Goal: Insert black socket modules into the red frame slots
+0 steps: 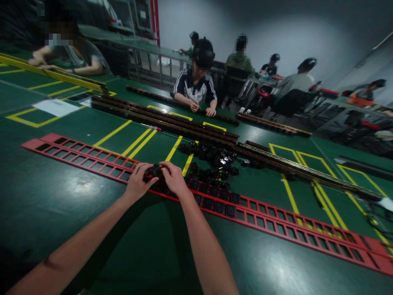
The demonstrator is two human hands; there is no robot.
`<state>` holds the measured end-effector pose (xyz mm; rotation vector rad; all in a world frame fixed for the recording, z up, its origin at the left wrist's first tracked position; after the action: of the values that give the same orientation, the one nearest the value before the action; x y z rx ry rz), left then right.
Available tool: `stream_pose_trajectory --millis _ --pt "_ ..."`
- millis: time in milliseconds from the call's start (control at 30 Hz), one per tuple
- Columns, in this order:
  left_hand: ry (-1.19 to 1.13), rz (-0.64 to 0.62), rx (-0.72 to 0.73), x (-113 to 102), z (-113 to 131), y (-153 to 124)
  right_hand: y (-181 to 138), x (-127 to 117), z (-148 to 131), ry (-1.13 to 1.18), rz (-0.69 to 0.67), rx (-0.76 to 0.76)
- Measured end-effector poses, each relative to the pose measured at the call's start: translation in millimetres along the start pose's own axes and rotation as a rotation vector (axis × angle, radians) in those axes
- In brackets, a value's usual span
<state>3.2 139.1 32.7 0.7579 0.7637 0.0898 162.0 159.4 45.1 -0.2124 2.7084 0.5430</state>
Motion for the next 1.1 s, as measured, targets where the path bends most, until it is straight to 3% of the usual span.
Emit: stream_pose_trajectory --millis 133,300,433,700,967,1100 --pt "0.017 -0.007 -0.046 0 -3 0 -1 0 3 0.039 0.036 0.012" --pt "0.028 -0.065 -0.064 3 -1 1 -3 -12 13 0.043 0.208 0.099" --pt "0.060 -0.040 -0.048 0 3 2 -4 -18 18 0.027 0.293 0.141" --pt "0.059 -0.030 -0.039 -1 6 4 -4 -16 17 -0.015 0.263 0.141" --pt "0.039 -0.143 -0.006 10 4 2 -1 -11 21 -0.098 0.202 0.177" --pt "0.002 -0.196 -0.001 15 4 1 1 -5 10 -0.237 0.105 0.087"
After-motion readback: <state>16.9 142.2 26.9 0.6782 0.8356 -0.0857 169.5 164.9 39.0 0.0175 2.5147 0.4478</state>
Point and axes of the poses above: each hand's wrist, its own y-axis towards the middle knuckle, its own x-axis out of the palm, z = x × y, the point moved 8 cm from there along y, towards the middle knuckle
